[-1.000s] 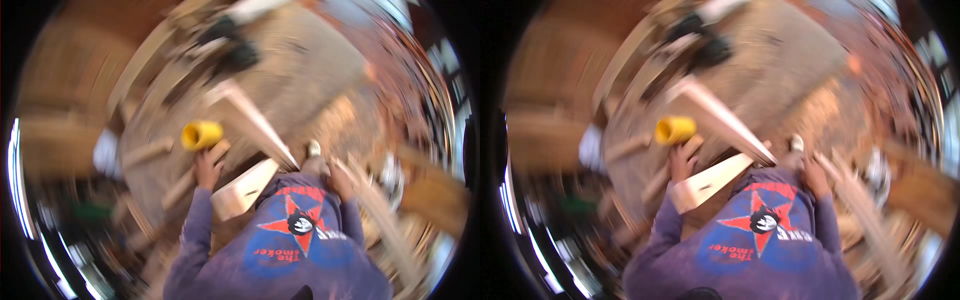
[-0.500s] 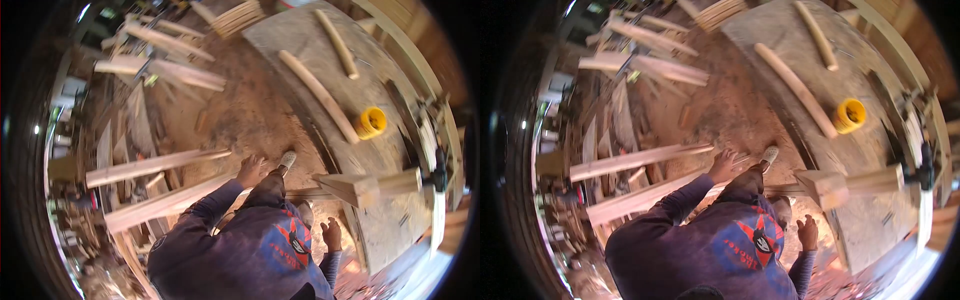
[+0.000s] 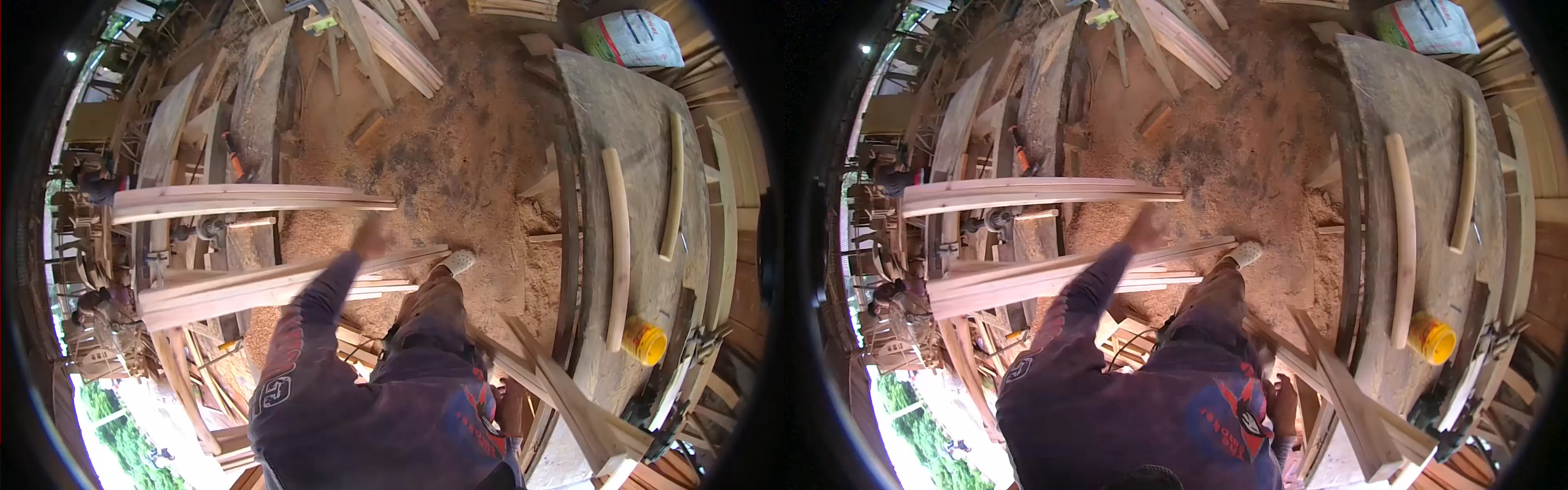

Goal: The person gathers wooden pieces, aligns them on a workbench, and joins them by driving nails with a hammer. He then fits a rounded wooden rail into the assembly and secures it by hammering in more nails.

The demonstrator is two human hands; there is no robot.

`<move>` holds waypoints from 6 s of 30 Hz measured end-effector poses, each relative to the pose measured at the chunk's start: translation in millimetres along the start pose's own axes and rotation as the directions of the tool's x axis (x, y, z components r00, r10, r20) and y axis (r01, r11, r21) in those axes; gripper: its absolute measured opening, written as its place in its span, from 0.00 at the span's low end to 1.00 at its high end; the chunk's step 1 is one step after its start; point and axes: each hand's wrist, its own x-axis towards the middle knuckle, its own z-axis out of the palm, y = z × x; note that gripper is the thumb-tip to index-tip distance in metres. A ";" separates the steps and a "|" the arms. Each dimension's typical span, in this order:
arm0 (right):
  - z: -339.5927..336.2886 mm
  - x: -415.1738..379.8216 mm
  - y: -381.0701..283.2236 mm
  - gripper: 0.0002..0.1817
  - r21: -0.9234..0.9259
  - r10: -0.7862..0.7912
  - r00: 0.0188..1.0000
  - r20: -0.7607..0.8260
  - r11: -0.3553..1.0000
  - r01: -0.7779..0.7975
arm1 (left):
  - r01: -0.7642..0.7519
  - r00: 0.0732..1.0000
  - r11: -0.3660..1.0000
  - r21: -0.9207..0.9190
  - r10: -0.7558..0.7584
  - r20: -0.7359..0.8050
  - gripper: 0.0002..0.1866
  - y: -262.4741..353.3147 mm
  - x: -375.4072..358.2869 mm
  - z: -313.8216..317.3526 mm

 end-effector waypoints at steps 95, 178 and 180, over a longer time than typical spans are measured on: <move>26.9 -139.0 -63.6 0.09 0.772 0.846 0.100 -0.524 0.422 0.476 | 0.770 0.594 -0.007 -0.639 0.374 0.712 0.12 540.5 59.2 101.1; 14.2 -139.1 -50.9 0.21 0.610 0.650 0.352 -0.673 0.220 0.761 | 0.568 0.617 -0.146 -0.810 0.727 0.302 0.06 569.2 -37.5 -18.2; 18.5 -141.5 -49.2 0.21 0.555 0.662 0.318 -0.678 0.179 0.812 | 0.578 0.602 -0.133 -0.805 0.735 0.311 0.07 570.7 -37.1 -15.7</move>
